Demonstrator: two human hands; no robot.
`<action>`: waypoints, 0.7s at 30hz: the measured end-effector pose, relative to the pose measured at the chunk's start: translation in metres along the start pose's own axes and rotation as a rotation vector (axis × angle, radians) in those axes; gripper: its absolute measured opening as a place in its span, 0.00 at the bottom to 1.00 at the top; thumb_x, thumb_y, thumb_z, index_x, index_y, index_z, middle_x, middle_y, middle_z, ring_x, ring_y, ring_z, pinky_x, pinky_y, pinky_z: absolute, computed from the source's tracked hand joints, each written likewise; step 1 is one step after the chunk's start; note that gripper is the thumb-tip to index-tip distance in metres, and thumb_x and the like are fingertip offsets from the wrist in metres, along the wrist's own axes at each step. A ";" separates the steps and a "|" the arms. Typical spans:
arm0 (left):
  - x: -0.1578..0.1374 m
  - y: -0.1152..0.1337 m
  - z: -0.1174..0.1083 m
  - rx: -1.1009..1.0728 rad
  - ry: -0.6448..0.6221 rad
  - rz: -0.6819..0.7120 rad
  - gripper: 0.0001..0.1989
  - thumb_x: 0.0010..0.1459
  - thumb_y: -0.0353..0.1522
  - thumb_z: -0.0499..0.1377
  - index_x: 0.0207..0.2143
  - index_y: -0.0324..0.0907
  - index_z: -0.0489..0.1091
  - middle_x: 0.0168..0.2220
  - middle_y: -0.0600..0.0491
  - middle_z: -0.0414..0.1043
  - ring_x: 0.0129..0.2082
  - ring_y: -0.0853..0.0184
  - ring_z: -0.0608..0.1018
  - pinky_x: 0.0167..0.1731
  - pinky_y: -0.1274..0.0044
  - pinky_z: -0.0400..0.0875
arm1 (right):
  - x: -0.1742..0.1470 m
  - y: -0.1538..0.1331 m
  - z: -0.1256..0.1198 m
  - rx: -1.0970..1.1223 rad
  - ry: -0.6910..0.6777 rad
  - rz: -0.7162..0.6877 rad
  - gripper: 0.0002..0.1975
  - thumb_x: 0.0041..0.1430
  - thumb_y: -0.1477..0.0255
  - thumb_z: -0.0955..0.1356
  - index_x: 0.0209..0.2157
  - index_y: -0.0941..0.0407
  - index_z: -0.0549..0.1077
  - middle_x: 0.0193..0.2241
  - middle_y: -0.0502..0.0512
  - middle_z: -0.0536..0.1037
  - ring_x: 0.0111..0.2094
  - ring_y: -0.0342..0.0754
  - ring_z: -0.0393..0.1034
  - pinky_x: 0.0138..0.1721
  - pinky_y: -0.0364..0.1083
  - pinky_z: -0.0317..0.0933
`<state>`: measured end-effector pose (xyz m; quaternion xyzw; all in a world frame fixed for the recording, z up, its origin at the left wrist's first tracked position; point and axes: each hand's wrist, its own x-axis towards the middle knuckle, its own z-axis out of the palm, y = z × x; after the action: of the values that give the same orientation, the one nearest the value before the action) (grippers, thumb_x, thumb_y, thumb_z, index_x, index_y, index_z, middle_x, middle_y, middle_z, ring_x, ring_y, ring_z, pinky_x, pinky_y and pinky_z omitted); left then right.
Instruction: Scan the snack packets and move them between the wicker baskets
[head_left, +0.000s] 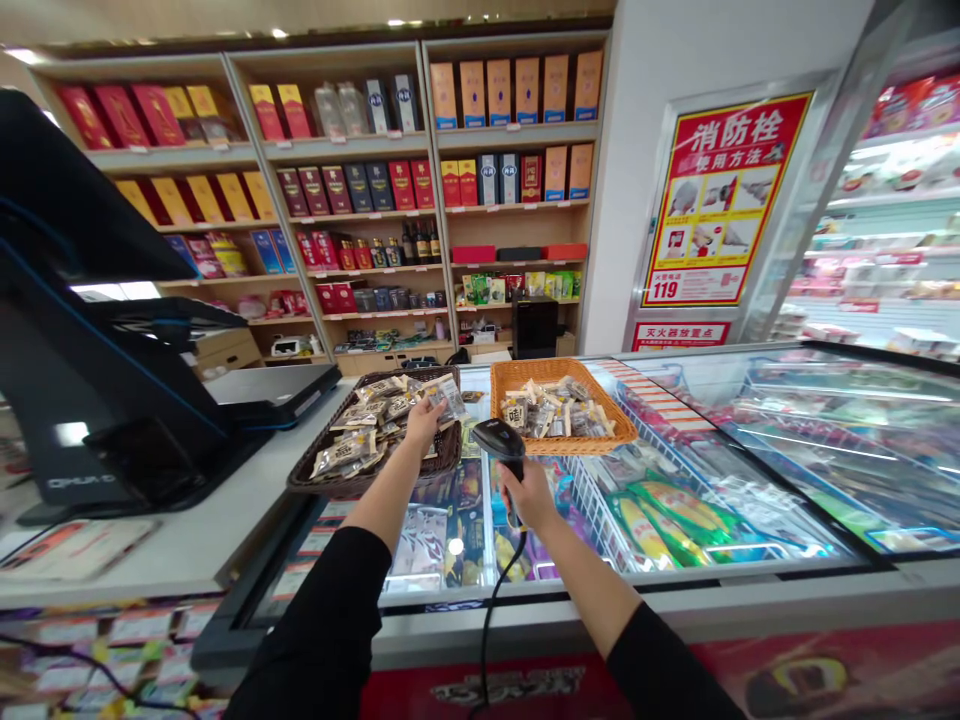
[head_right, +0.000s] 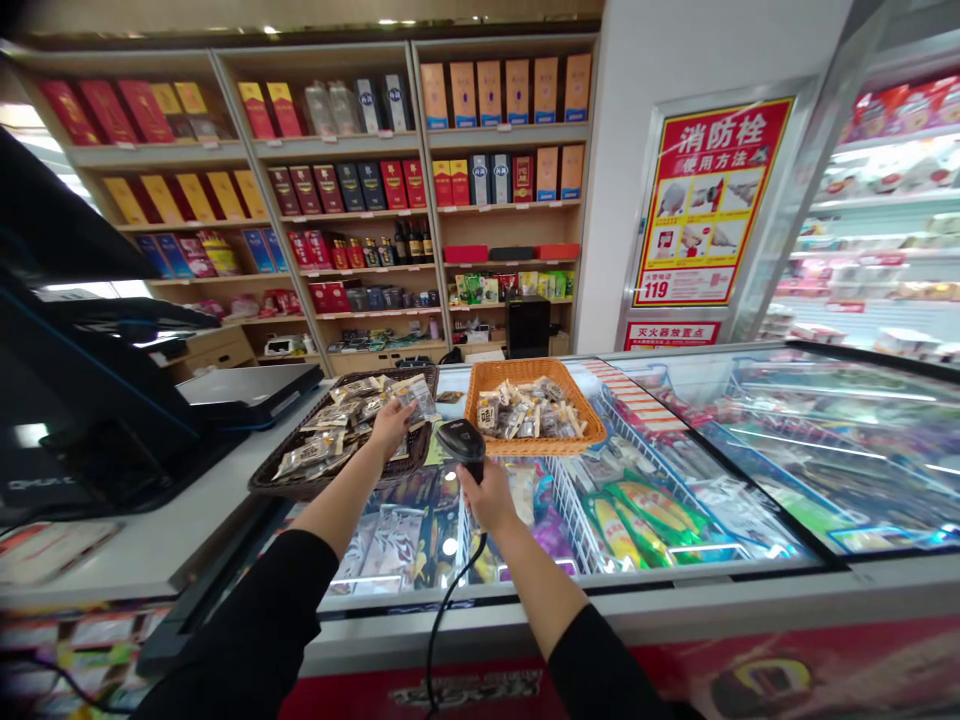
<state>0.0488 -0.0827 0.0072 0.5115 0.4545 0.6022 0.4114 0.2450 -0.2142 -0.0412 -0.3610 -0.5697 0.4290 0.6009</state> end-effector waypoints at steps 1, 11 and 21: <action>-0.002 0.004 0.000 0.095 0.022 0.027 0.17 0.47 0.42 0.63 0.36 0.41 0.71 0.31 0.52 0.76 0.35 0.64 0.77 0.36 0.75 0.70 | 0.000 0.000 0.000 0.048 0.028 0.004 0.17 0.55 0.57 0.68 0.24 0.55 0.67 0.11 0.45 0.66 0.10 0.41 0.58 0.13 0.41 0.53; -0.017 0.035 0.093 1.060 -0.137 0.307 0.09 0.49 0.35 0.60 0.21 0.41 0.69 0.24 0.48 0.72 0.31 0.61 0.75 0.32 0.75 0.63 | 0.014 0.003 -0.016 0.416 0.562 -0.043 0.20 0.52 0.51 0.67 0.31 0.54 0.63 0.15 0.43 0.65 0.11 0.41 0.59 0.12 0.41 0.55; 0.011 0.010 0.137 0.938 -0.006 -0.020 0.15 0.42 0.34 0.67 0.16 0.41 0.62 0.28 0.35 0.74 0.41 0.44 0.77 0.39 0.65 0.67 | 0.026 0.012 -0.029 0.421 0.683 -0.080 0.19 0.56 0.50 0.63 0.29 0.52 0.61 0.14 0.42 0.63 0.11 0.42 0.58 0.11 0.42 0.56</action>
<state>0.1824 -0.0573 0.0280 0.6396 0.6812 0.3263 0.1431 0.2722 -0.1842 -0.0452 -0.3291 -0.2506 0.3679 0.8328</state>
